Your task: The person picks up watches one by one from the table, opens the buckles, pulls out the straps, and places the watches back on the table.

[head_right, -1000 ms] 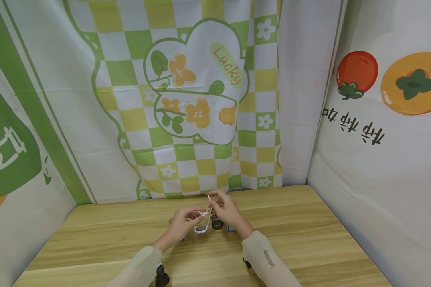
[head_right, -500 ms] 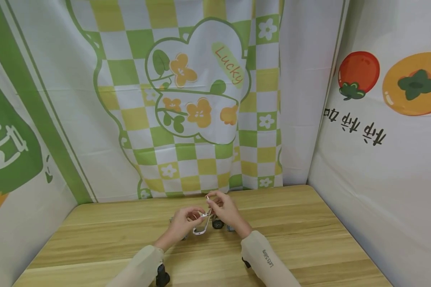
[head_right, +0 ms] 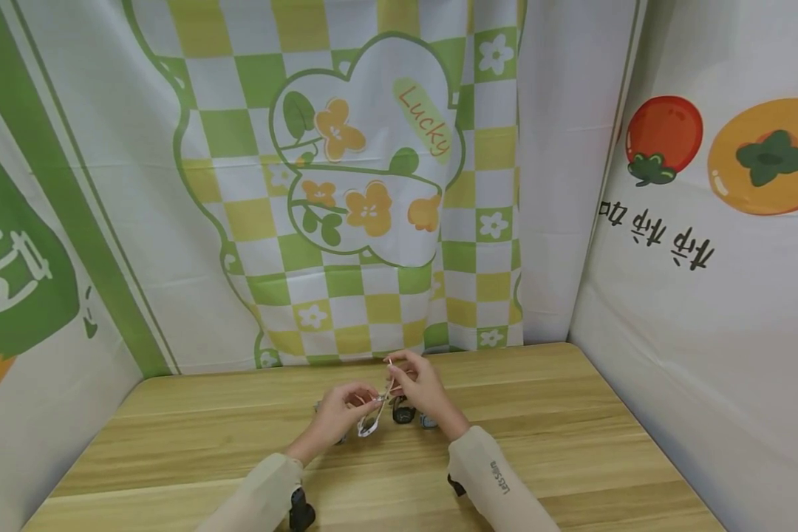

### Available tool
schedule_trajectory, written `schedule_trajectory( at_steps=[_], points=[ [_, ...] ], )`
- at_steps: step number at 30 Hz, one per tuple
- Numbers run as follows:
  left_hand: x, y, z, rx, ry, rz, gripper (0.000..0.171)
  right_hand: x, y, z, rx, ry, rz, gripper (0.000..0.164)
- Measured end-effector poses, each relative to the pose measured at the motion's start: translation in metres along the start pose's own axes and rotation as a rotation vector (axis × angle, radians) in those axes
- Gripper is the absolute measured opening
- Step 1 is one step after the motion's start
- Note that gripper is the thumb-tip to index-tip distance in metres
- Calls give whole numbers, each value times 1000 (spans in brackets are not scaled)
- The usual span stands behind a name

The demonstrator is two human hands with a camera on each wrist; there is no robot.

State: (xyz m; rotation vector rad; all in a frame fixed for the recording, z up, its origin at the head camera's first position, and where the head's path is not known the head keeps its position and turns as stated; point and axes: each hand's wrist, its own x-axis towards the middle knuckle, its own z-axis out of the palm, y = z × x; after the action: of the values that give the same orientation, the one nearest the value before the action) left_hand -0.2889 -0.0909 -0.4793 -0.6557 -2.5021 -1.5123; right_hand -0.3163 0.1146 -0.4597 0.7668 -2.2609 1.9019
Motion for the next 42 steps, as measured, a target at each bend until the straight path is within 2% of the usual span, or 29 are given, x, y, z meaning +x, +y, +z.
schedule_trajectory(
  at_steps=[10, 20, 42],
  points=[
    [2, 2, 0, -23, -44, -17, 14, -3, 2, -3, 72, -3, 15, 26],
    [3, 9, 0, -74, -113, -61, 15, -6, -2, -6, 107, 1, 57, 26],
    [6, 8, 6, -121, -118, -79, 6, -10, -7, -7, 129, -9, 59, 24]
  ],
)
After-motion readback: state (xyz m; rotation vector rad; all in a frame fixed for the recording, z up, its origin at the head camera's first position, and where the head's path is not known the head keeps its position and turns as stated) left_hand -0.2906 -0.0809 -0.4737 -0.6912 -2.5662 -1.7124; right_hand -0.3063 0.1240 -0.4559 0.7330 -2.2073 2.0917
